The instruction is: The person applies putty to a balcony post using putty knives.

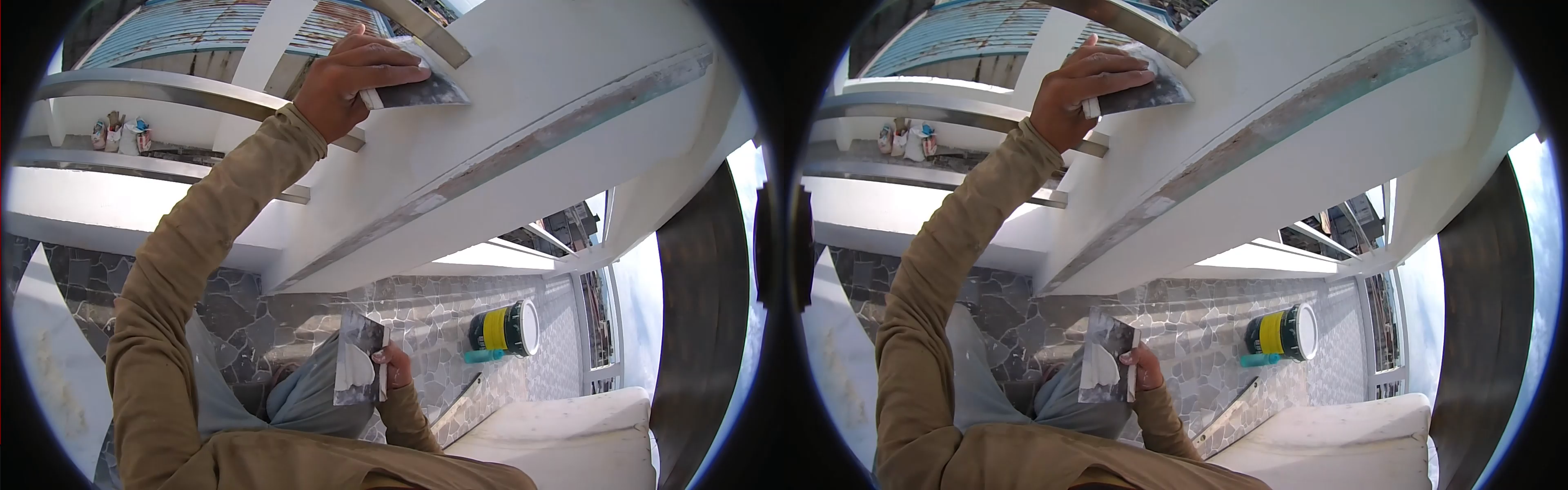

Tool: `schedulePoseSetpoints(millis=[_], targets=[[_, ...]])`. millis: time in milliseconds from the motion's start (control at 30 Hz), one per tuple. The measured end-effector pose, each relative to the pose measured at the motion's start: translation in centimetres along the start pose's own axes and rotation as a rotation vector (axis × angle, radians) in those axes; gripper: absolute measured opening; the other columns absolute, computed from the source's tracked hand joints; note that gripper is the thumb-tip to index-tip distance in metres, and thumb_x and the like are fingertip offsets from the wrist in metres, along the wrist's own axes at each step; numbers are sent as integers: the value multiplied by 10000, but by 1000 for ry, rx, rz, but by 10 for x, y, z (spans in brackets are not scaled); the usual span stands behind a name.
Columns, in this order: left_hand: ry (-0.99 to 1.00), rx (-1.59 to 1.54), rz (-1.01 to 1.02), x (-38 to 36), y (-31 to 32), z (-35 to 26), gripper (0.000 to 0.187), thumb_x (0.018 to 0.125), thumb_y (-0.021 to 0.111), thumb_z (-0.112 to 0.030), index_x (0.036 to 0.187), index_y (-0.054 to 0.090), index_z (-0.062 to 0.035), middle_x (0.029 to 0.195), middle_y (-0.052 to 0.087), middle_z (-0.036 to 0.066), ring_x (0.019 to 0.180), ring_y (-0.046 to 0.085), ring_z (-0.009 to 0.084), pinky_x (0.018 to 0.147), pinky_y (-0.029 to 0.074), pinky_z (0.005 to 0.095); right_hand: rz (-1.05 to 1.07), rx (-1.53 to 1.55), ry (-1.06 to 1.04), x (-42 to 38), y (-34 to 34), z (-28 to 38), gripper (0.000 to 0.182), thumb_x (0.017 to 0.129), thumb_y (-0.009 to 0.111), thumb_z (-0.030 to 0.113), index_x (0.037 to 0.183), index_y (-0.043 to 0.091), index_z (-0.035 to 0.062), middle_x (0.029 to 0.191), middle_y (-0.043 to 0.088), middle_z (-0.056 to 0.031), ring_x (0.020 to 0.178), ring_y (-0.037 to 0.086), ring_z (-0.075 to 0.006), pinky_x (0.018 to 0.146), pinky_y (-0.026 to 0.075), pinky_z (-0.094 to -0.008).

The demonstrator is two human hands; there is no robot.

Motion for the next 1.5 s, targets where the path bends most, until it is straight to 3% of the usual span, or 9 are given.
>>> schedulePoseSetpoints(millis=[233,533,733,800,900,1233,1300,1400,1500], targets=[[-17,103,10,10,4,0,405,750,696,-74,1104,654,-267,1157,626,-22,1156,526,233,1087,292,508,45,0,3,-1,5,5,530,666,474,80,1176,486,-64,1028,606,-149,901,616,-237,833,508,-331],[-109,-58,21,4,22,12,544,718,687,51,1152,625,-271,1215,593,-11,1229,469,254,1103,291,476,7,24,-16,3,-14,-5,520,689,475,75,1192,470,-59,1057,595,-139,935,605,-237,866,492,-335],[-116,44,186,-1,28,10,659,701,692,63,1251,539,-266,1303,521,-14,1259,434,202,1119,278,456,13,16,-55,2,-12,-3,523,677,494,74,1183,477,-58,1056,600,-144,934,608,-249,869,490,-337],[-171,-193,199,-2,30,6,703,706,675,77,1294,493,-263,1344,476,-6,1259,426,213,1125,290,369,23,37,-24,1,-8,1,525,670,498,73,1178,482,-58,1050,603,-148,928,611,-253,863,494,-339],[-176,-108,267,-10,29,6,691,718,694,37,1303,484,-264,1346,475,3,1239,450,250,1105,287,495,36,50,-6,2,1,2,526,661,501,74,1169,490,-59,1039,608,-155,916,618,-256,849,503,-341],[-54,164,402,-24,-16,-7,624,715,743,-107,1279,509,-240,1305,517,20,1239,449,268,1077,336,476,12,42,-80,-5,7,0,506,683,492,79,1165,487,-72,987,616,-151,861,629,-252,804,529,-343],[-148,87,217,-20,-27,-13,497,757,631,50,1187,589,-196,1183,603,59,1116,561,249,1015,404,474,27,28,-61,-2,-5,-1,502,687,493,85,1163,488,-73,986,616,-154,860,631,-253,800,531,-345],[-256,-46,117,6,-40,-31,320,794,564,16,1094,629,-74,948,663,150,859,651,271,815,527,379,17,-5,-50,-8,3,0,498,677,482,97,1148,501,-65,983,618,-150,851,626,-256,806,526,-347],[-430,-111,169,36,-50,-46,247,802,577,-90,1009,634,32,723,636,185,611,626,269,625,531,345,-18,-42,-68,-13,19,5,493,668,470,106,1133,513,-53,975,618,-141,845,616,-255,817,516,-350]])
Point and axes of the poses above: each hand's wrist, its own x-axis towards the middle knuckle, its own y-axis out of the palm, z = x × y, the point moved 3 cm from there along x, towards the middle knuckle
